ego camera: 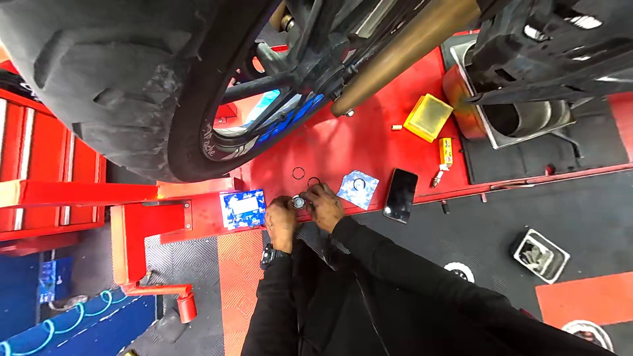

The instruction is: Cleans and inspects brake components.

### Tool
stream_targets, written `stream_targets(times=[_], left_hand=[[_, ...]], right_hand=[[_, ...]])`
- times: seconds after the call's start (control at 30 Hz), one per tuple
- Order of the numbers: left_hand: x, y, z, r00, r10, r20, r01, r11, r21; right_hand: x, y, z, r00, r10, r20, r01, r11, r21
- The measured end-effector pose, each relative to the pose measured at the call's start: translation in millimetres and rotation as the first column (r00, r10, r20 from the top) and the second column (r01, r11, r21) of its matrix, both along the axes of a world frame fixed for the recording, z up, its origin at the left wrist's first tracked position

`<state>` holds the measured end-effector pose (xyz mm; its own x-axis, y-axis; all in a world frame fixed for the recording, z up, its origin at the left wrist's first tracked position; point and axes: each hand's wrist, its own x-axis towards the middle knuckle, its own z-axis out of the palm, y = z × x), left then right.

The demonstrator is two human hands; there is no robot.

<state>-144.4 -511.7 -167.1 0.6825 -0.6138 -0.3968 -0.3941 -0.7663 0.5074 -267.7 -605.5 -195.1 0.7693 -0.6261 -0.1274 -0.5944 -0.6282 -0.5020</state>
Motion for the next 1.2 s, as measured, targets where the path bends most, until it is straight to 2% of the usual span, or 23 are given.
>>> stream_targets(times=[0.1, 0.17, 0.23, 0.3, 0.4, 0.57, 0.67, 0.73, 0.8, 0.93, 1.2], left_hand=[[2.1, -4.3, 1.1, 1.0, -0.001, 0.012, 0.001, 1.0, 0.004], [-0.2, -3.5, 2.1, 0.998, 0.004, 0.068, 0.001, 0.997, -0.071], [-8.8, -7.5, 8.7, 0.994, 0.002, 0.113, 0.016, 0.987, -0.161], [-24.7, -13.4, 11.7, 0.991, -0.029, 0.133, 0.059, 0.971, -0.23], [-50.5, -23.7, 13.5, 0.986, -0.093, 0.135, 0.127, 0.953, -0.275], [-81.7, -14.6, 11.2, 0.98, -0.165, 0.116, 0.188, 0.956, -0.227], [-88.4, -0.9, 11.8, 0.983, -0.175, 0.064, 0.184, 0.96, -0.211], [-87.9, 9.9, 8.8, 0.992, -0.12, 0.026, 0.123, 0.966, -0.227], [-85.6, 20.2, 6.1, 0.999, -0.033, -0.026, 0.026, 0.974, -0.224], [-78.7, 29.9, 3.1, 0.995, 0.085, -0.042, -0.091, 0.983, -0.161], [-74.4, 21.4, -9.4, 0.991, 0.109, 0.076, -0.099, 0.986, -0.135]], right_hand=[[-12.2, -7.2, 4.7, 0.99, -0.12, 0.079, 0.119, 0.993, 0.015], [-35.9, -22.2, 17.4, 0.952, -0.294, 0.089, 0.295, 0.955, -0.003], [-64.3, -46.3, 26.4, 0.869, -0.495, 0.005, 0.494, 0.868, -0.048], [-84.4, -70.3, 25.5, 0.789, -0.596, -0.15, 0.596, 0.801, -0.055], [-89.9, -87.4, 18.7, 0.773, -0.556, -0.304, 0.568, 0.821, -0.057], [-84.2, -86.3, 20.7, 0.803, -0.465, -0.374, 0.464, 0.881, -0.099], [-84.3, -74.7, 27.1, 0.879, -0.402, -0.255, 0.402, 0.914, -0.057], [-79.8, -55.6, 34.6, 0.938, -0.326, -0.119, 0.335, 0.94, 0.06], [-69.4, -33.8, 39.8, 0.963, -0.261, -0.061, 0.268, 0.948, 0.172], [-44.4, -10.0, 31.3, 0.973, -0.213, -0.084, 0.227, 0.944, 0.239], [-22.2, -8.8, 24.3, 0.972, -0.183, -0.149, 0.21, 0.959, 0.189]])
